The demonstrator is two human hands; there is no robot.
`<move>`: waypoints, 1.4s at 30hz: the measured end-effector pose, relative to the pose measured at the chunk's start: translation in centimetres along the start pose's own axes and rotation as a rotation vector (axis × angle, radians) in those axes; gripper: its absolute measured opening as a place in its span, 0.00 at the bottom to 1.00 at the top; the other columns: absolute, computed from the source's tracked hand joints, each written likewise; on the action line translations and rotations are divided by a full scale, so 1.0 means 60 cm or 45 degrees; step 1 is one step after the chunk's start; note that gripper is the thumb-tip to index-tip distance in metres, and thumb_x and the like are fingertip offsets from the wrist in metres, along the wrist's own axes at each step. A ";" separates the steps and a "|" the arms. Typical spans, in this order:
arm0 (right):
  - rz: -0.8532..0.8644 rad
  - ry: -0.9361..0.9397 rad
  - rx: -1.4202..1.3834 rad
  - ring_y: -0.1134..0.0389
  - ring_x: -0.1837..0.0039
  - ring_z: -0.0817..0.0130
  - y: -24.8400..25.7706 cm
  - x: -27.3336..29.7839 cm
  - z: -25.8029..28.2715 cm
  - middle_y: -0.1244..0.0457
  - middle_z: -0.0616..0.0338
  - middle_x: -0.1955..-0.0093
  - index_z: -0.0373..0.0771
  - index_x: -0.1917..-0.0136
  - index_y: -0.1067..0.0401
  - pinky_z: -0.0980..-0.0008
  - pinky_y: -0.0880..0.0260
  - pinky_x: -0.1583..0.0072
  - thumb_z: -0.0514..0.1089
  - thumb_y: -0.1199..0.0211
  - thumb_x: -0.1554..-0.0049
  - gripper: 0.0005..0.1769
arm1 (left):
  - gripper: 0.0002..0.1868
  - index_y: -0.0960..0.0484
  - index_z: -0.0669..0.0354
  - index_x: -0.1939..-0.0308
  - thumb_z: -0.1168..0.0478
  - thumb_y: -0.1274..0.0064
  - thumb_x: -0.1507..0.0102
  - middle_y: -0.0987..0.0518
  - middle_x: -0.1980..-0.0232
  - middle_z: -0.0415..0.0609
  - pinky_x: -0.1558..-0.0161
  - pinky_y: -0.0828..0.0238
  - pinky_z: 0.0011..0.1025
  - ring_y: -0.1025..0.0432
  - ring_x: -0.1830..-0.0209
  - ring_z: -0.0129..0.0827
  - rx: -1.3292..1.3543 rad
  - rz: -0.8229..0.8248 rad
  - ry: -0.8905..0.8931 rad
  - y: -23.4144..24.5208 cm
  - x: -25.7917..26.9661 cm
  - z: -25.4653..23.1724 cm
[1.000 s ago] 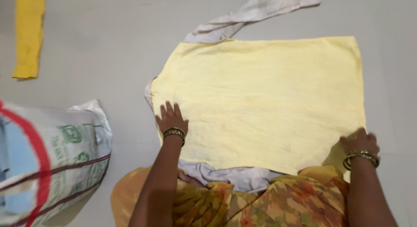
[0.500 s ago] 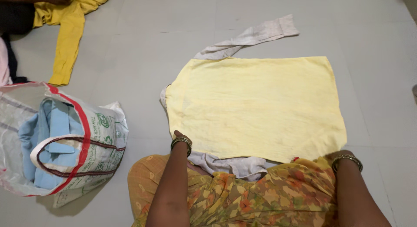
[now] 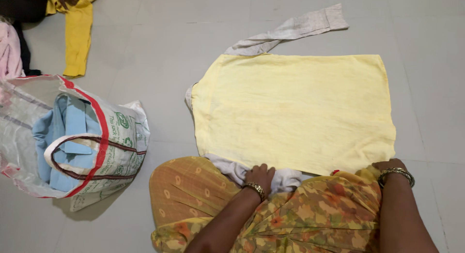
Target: The person folds a shirt on the floor by smoothing out the fabric and folding the sleeves inward.
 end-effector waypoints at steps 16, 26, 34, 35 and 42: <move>-0.465 0.026 -0.422 0.29 0.46 0.56 0.062 -0.006 -0.037 0.31 0.46 0.42 0.34 0.37 0.27 0.56 0.29 0.43 0.47 0.26 0.49 0.29 | 0.09 0.24 0.57 0.50 0.61 0.51 0.33 0.18 0.57 0.50 0.51 0.28 0.36 0.25 0.56 0.38 1.439 -0.279 0.024 -0.019 -0.100 0.200; -0.328 -0.014 -0.364 0.29 0.44 0.53 0.048 0.004 -0.023 0.31 0.43 0.43 0.33 0.37 0.25 0.55 0.29 0.42 0.45 0.24 0.49 0.29 | 0.15 0.22 0.50 0.43 0.59 0.52 0.34 0.25 0.36 0.55 0.40 0.29 0.49 0.30 0.37 0.51 0.743 -0.482 0.873 0.169 0.027 0.469; -0.318 -0.070 -0.256 0.27 0.43 0.52 0.050 0.011 -0.028 0.30 0.41 0.41 0.34 0.34 0.25 0.54 0.29 0.40 0.45 0.24 0.48 0.31 | 0.61 0.64 0.42 0.18 0.29 0.42 0.41 0.63 0.16 0.60 0.30 0.44 0.58 0.58 0.19 0.64 0.222 0.341 0.541 0.137 0.046 0.198; -0.316 -0.072 -0.327 0.27 0.44 0.52 0.051 0.013 -0.029 0.30 0.41 0.42 0.35 0.32 0.28 0.53 0.28 0.42 0.44 0.25 0.49 0.33 | 0.61 0.65 0.43 0.19 0.30 0.41 0.40 0.64 0.16 0.60 0.29 0.47 0.60 0.59 0.19 0.63 -0.061 0.367 0.380 0.127 0.046 0.155; -0.327 -0.145 -0.305 0.30 0.39 0.50 0.048 0.017 -0.034 0.33 0.39 0.36 0.31 0.31 0.29 0.54 0.30 0.38 0.46 0.25 0.48 0.35 | 0.07 0.13 0.48 0.55 0.57 0.43 0.35 0.27 0.34 0.48 0.31 0.41 0.53 0.37 0.30 0.45 -0.991 -0.144 -0.690 0.068 0.028 0.008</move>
Point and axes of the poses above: each hand's wrist, its own x-axis away from the middle knuckle, its own y-axis out of the back of the hand, z = x × y, the point moved 8 cm from there along -x, towards the middle knuckle
